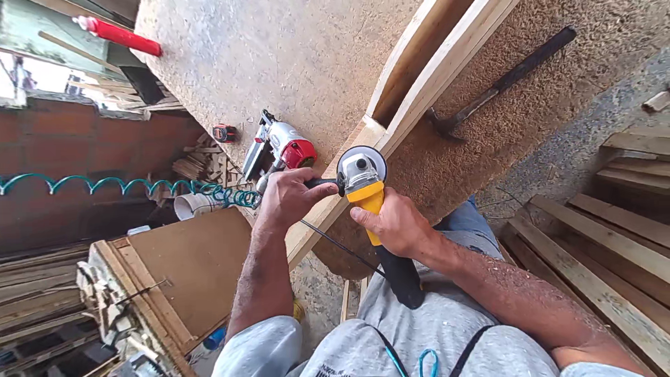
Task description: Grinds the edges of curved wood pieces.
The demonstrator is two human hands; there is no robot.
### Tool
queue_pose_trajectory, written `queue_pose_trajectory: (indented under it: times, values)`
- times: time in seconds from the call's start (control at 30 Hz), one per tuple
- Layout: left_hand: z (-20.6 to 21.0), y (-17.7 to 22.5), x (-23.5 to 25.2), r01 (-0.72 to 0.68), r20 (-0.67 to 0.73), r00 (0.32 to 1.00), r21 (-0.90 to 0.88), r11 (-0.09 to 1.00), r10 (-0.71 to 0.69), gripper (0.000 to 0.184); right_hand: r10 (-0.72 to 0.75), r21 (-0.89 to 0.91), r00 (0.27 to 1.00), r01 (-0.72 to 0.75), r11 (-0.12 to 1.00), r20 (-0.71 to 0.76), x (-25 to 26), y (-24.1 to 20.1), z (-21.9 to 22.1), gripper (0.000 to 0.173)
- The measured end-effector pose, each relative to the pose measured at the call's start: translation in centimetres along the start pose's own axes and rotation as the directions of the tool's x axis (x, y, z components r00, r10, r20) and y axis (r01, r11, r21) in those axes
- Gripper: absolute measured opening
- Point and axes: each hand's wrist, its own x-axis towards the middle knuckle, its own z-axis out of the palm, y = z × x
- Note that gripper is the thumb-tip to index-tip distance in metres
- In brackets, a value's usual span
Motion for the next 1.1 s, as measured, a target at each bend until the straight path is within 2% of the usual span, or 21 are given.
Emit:
queue_pose_trajectory:
  times: [0.07, 0.17, 0.33, 0.47, 0.53, 0.63, 0.73, 0.83, 0.9, 1.03, 1.1]
  values:
    - [0.2, -0.8, -1.5, 0.012, -0.034, 0.999, -0.012, 1.000, -0.013, 0.071, -0.009, 0.006, 1.000, 0.009, 1.000, 0.030, -0.2, 0.0, 0.8, 0.066]
    - [1.0, -0.8, -1.5, -0.032, -0.114, 0.993, -0.043, 0.999, 0.027, 0.070, -0.018, -0.006, 1.000, 0.018, 1.000, -0.014, -0.4, 0.0, 0.8, 0.065]
    - [1.3, 0.9, 2.1, -0.027, -0.051, 0.998, -0.069, 0.997, 0.023, 0.064, -0.027, -0.028, 0.989, 0.023, 0.999, -0.146, 0.5, 0.3, -1.0, 0.063]
    - [1.1, -0.7, -0.1, 0.010, -0.016, 1.000, -0.040, 0.999, -0.011, 0.075, -0.018, -0.039, 0.998, 0.016, 0.999, -0.054, 0.2, 0.2, 0.4, 0.064]
    - [1.2, -1.1, -0.8, 0.001, -0.049, 0.999, -0.043, 0.999, -0.003, 0.076, -0.009, -0.036, 1.000, 0.008, 0.999, -0.027, 0.1, 0.1, 0.7, 0.065]
    - [1.5, -0.1, 0.8, 0.002, -0.083, 0.997, -0.068, 0.998, -0.007, 0.070, -0.016, -0.048, 0.997, 0.012, 0.999, -0.082, 0.7, -0.3, -0.5, 0.064]
    - [1.3, 0.2, 2.0, 0.027, -0.053, 0.998, -0.087, 0.996, -0.032, 0.065, -0.018, -0.076, 0.995, 0.011, 0.997, -0.097, 1.3, -0.7, -1.4, 0.064]
    - [1.1, -1.1, -0.2, 0.064, -0.030, 0.997, -0.069, 0.996, -0.066, 0.075, -0.001, -0.089, 1.000, 0.002, 0.996, 0.004, 0.9, -0.9, -0.2, 0.065]
    - [1.2, -1.4, -0.9, 0.064, -0.065, 0.996, -0.078, 0.995, -0.069, 0.075, 0.016, -0.100, 0.999, -0.012, 0.995, 0.037, 1.1, -1.2, -0.2, 0.068]
    - [0.9, -0.6, 1.8, 0.109, -0.069, 0.991, -0.082, 0.991, -0.114, 0.072, -0.010, -0.138, 1.000, 0.008, 0.990, -0.013, 3.1, -2.5, -2.3, 0.063]
    - [0.6, -0.3, 1.9, 0.122, -0.059, 0.990, -0.070, 0.990, -0.126, 0.073, 0.003, -0.152, 1.000, -0.001, 0.988, 0.010, 3.3, -3.0, -2.7, 0.062]
